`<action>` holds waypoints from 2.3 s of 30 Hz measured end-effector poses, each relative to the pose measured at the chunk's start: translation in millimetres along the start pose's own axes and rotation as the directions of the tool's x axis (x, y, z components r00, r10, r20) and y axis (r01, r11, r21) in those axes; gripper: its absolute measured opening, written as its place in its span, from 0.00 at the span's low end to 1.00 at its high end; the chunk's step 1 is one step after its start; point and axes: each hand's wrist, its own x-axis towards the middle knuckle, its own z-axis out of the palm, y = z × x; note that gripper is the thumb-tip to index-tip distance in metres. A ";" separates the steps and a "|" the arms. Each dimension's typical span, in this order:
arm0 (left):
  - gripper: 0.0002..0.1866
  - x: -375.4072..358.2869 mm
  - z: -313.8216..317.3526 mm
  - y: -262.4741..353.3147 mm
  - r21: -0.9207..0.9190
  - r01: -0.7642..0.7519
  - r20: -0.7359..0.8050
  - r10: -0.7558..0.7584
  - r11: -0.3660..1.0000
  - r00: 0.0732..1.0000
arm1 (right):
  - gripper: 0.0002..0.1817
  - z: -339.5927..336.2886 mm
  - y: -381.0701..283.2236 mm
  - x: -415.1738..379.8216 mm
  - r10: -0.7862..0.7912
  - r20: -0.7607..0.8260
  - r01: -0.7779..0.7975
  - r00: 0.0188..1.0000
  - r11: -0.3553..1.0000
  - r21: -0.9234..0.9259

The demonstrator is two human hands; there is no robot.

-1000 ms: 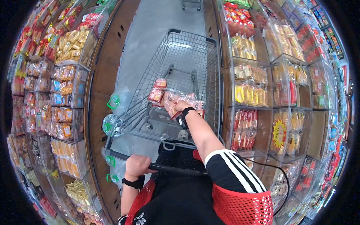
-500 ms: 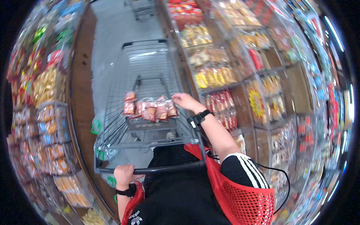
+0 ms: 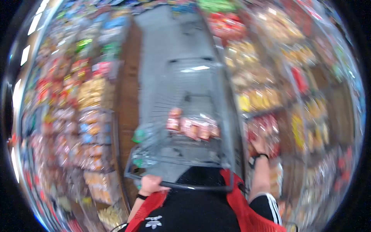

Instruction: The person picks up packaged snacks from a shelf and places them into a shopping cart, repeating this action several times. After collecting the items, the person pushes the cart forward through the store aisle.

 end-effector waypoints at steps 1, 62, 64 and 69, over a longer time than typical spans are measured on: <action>0.31 2.0 -3.7 0.4 0.003 -0.011 0.005 0.011 1.000 1.000 | 0.27 7.7 3.1 5.2 -0.073 -0.111 0.061 0.991 0.993 -0.105; 0.25 125.1 -50.5 129.3 -0.958 0.010 0.060 0.166 0.287 0.984 | 0.04 -33.5 -431.3 -130.0 -0.563 -0.302 0.614 0.769 0.520 0.594; 0.25 125.3 -50.2 129.9 -0.927 -0.042 0.035 0.196 0.373 0.980 | 0.04 -33.5 -430.0 -131.2 -0.547 -0.318 0.596 0.775 0.464 0.655; 0.24 127.5 -51.0 132.4 -0.902 -0.115 -0.028 0.209 0.416 0.978 | 0.04 -37.8 -418.0 -124.9 -0.385 -0.190 0.270 0.903 0.166 0.948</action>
